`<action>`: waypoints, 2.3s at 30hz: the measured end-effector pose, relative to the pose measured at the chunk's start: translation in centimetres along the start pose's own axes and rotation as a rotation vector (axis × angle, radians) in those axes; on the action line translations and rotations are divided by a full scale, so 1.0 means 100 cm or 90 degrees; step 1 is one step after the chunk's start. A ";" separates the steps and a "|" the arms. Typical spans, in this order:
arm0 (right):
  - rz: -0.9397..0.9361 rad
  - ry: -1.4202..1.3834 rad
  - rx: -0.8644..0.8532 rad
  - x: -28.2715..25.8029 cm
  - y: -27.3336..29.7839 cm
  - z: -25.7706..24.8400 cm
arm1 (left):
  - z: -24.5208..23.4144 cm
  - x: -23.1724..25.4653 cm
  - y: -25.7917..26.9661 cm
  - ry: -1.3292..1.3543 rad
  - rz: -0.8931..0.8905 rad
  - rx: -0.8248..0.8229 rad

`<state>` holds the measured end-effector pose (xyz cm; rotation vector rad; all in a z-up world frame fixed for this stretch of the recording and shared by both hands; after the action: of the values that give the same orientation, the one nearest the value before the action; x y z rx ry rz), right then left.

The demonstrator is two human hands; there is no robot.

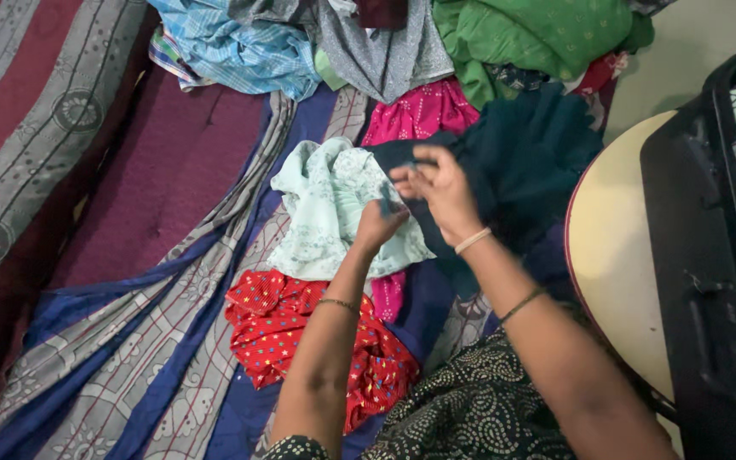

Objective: The person folds a light-colored patterned cloth and a dark green garment on a bed. They smooth the items, fold them into smaller rectangles, and place them on a growing pile of folded clothes.

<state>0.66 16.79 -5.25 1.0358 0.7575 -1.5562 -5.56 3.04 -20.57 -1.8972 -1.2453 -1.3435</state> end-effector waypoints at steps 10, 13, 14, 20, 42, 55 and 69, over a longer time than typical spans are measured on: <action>0.155 0.146 0.225 0.164 0.042 -0.081 | 0.002 -0.003 -0.005 0.294 -0.265 -0.046; 0.161 0.102 0.232 0.167 0.039 -0.072 | 0.002 0.001 -0.001 0.347 -0.252 -0.055; 0.163 0.083 0.238 0.168 0.038 -0.071 | 0.001 0.002 0.000 0.376 -0.242 -0.063; 0.149 -0.033 0.332 0.180 0.038 -0.085 | -0.008 0.013 0.013 0.333 -0.144 -0.057; 0.150 0.077 0.170 0.117 0.038 -0.039 | -0.049 0.092 0.037 -0.068 0.107 0.195; 0.014 0.550 0.089 0.100 0.053 -0.091 | -0.179 0.179 -0.047 -0.173 0.251 0.500; -0.157 1.087 0.126 0.033 0.108 -0.085 | 0.070 0.035 0.103 -0.090 0.045 -0.019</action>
<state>12.94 20.37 -11.34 2.4618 1.8740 -0.5698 7.04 5.30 -19.02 -2.0679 -1.2191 -1.2165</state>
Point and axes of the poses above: each hand's wrist, its own y-axis away from the middle knuckle, its own z-axis out of the palm, x = y × z, the point moved 6 cm from there along -y, towards the middle knuckle, and after that the axes turned 2 degrees about z, right-handed, at the moved point
